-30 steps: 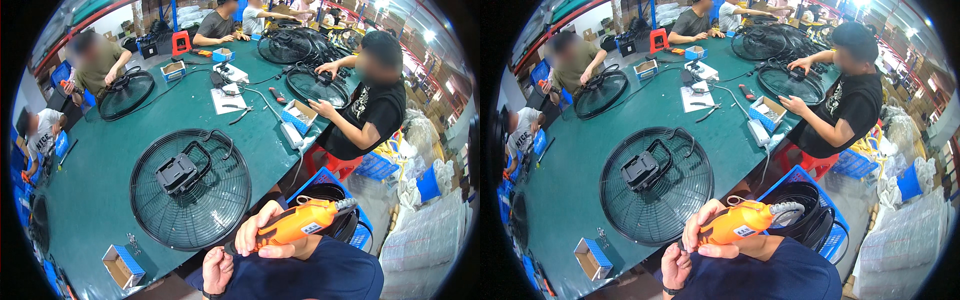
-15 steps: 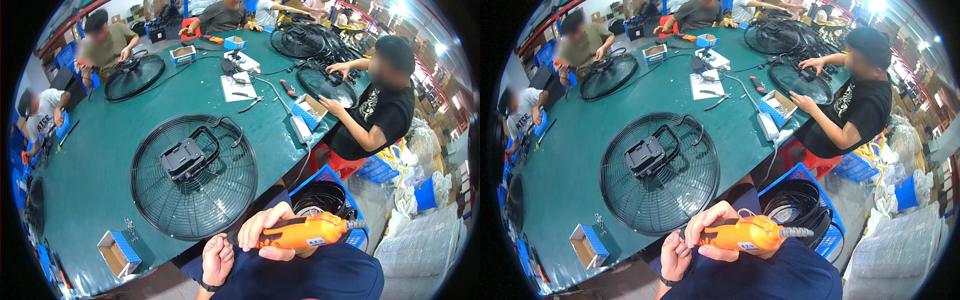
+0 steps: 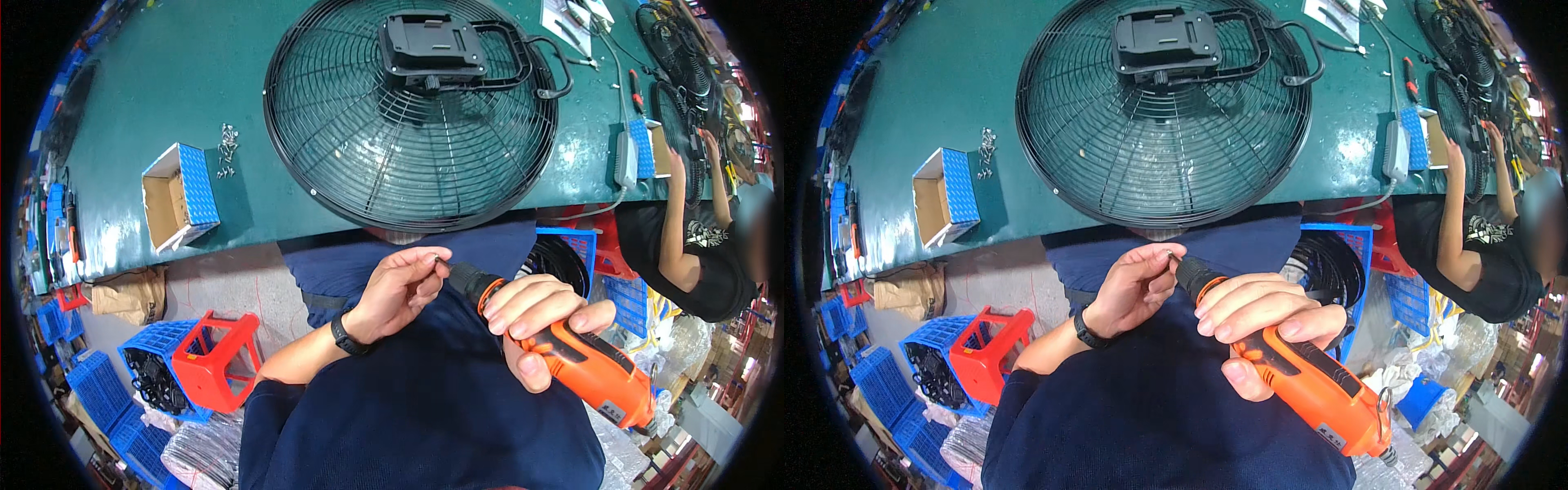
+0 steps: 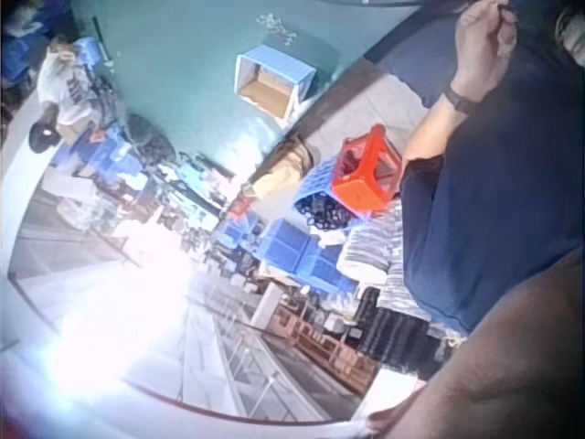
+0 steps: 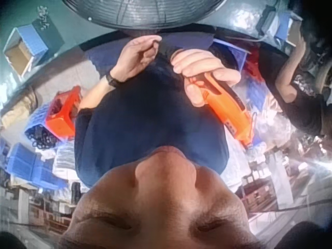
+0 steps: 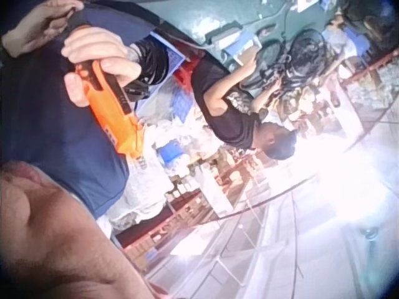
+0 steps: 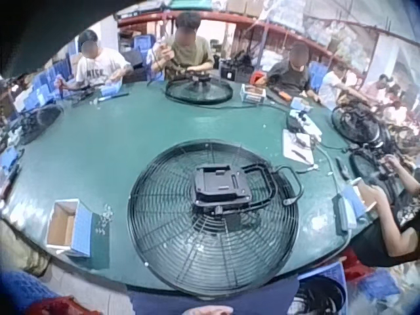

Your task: Assembling the metal guards and motor housing of an industrial fan using an electric screwdriver.

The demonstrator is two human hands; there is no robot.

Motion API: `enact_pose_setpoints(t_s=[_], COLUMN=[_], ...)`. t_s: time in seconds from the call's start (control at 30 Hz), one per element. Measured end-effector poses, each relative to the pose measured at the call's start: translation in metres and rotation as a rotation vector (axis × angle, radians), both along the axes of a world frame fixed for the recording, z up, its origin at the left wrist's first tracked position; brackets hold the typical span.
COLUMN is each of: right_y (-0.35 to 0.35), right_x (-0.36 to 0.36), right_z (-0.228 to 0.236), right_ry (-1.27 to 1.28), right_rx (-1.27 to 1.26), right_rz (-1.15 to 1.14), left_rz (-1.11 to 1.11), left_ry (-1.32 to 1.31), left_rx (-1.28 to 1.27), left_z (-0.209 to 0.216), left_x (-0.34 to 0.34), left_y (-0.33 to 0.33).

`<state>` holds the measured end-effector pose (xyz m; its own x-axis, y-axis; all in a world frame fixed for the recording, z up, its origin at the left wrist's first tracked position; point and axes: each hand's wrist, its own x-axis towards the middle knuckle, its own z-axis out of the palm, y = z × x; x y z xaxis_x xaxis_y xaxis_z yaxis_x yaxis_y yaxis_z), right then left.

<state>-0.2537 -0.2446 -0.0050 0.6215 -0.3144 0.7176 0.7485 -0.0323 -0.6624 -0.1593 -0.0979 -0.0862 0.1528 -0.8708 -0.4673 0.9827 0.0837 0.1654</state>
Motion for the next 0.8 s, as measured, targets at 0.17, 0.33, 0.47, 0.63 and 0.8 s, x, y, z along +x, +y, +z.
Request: enact_pose_setpoints(t_s=[0.17, 0.33, 0.47, 0.63, 0.8], right_y=[0.001, 0.002, 0.001, -0.002, 0.004], right_x=[-0.004, -0.003, 0.003, 0.011, 0.024], right_z=[-0.005, -0.006, -0.011, -0.011, -0.005], right_ry=[0.023, 0.029, 0.014, 0.004, 0.036], right_rx=[-0.032, -0.123, -0.149, -0.163, -0.151], right_rz=[-0.038, -0.096, -0.119, -0.122, -0.107], left_rz=[-0.023, -0.017, -0.009, 0.044, 0.129], left_ry=[0.042, 0.04, 0.022, -0.139, -0.344], left_rx=[-0.022, -0.017, 0.02, 0.083, 0.291], left_z=[-0.01, -0.015, -0.018, -0.021, -0.029], left_x=[-0.006, -0.01, -0.009, -0.006, 0.001], left_y=[-0.008, -0.015, -0.021, -0.025, -0.011])
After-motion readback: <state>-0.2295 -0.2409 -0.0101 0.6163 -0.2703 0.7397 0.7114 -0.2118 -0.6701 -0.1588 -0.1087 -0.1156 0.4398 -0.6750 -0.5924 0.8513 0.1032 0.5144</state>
